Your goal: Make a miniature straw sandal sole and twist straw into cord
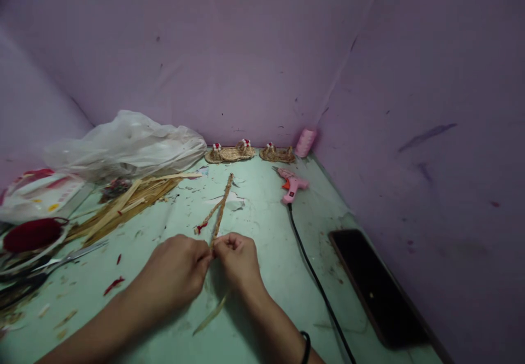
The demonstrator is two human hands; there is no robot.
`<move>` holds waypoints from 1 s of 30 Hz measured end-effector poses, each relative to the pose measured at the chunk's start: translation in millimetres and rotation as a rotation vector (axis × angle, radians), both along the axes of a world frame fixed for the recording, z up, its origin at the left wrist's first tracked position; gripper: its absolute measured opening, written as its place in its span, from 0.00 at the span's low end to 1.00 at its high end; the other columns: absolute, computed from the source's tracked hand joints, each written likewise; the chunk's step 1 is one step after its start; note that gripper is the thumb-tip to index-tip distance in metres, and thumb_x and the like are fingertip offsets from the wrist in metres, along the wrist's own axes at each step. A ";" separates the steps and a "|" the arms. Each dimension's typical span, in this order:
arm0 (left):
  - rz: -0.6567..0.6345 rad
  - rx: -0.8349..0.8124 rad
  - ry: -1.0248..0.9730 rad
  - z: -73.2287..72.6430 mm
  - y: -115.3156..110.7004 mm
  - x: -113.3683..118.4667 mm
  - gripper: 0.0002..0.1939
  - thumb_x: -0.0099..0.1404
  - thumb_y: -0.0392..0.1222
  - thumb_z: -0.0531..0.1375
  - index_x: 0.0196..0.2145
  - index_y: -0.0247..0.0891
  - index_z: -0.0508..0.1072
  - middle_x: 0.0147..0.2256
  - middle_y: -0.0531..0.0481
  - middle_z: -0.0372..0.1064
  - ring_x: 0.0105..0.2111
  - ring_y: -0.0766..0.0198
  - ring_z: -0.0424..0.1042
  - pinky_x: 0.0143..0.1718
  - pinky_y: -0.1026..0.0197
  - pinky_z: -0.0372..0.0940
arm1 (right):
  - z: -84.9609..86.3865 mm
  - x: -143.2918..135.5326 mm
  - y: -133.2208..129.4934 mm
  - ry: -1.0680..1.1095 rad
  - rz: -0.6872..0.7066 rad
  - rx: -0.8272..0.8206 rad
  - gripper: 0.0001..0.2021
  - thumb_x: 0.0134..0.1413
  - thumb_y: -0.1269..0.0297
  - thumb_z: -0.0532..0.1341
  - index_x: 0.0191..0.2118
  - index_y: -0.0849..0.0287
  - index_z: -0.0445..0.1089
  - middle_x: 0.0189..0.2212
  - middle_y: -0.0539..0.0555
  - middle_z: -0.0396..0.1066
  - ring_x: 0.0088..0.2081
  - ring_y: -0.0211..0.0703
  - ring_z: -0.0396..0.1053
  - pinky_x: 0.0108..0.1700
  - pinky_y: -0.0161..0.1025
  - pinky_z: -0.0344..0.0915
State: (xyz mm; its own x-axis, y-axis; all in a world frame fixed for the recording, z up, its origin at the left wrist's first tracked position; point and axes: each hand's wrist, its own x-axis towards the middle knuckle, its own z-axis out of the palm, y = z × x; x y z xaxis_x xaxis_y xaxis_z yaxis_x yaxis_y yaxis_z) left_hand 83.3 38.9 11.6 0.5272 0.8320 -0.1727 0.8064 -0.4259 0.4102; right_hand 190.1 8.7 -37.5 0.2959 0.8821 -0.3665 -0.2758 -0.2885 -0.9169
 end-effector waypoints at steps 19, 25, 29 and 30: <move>0.316 -0.943 -0.560 -18.0 24.1 8.1 0.07 0.48 0.38 0.54 0.22 0.31 0.68 0.14 0.53 0.59 0.12 0.71 0.57 0.14 0.67 0.53 | -2.8 12.0 1.3 0.099 0.185 0.079 0.08 0.38 0.63 0.60 0.19 0.63 0.64 0.14 0.48 0.63 0.18 0.32 0.59 0.23 0.31 0.54; 0.236 -0.469 -0.395 -29.8 27.8 7.9 0.06 0.43 0.33 0.53 0.12 0.33 0.64 0.11 0.56 0.53 0.14 0.73 0.51 0.16 0.68 0.46 | -6.5 23.0 -2.3 -0.518 0.317 0.196 0.07 0.45 0.68 0.55 0.26 0.63 0.69 0.21 0.51 0.68 0.23 0.35 0.63 0.26 0.32 0.56; 0.174 -0.383 -0.453 -35.6 26.5 8.1 0.07 0.43 0.34 0.52 0.10 0.34 0.60 0.12 0.56 0.51 0.17 0.72 0.50 0.18 0.68 0.45 | 3.8 21.9 -9.9 -0.936 0.273 0.200 0.08 0.45 0.70 0.55 0.25 0.62 0.71 0.23 0.54 0.69 0.25 0.37 0.64 0.27 0.33 0.56; 0.181 -0.401 -0.466 -37.1 26.0 8.4 0.08 0.43 0.34 0.52 0.10 0.34 0.60 0.12 0.56 0.50 0.17 0.72 0.50 0.18 0.67 0.45 | 7.3 20.5 -11.7 -0.996 0.246 0.163 0.07 0.44 0.70 0.56 0.24 0.62 0.71 0.23 0.54 0.69 0.25 0.38 0.64 0.27 0.33 0.56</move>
State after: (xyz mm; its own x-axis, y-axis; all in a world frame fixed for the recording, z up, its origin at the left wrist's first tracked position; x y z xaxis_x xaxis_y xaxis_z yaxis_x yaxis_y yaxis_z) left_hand 91.7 65.0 -25.5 0.4793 0.8331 -0.2759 0.5500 -0.0402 0.8342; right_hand 210.6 -2.9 -30.3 0.2046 0.9760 0.0750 0.6778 -0.0860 -0.7302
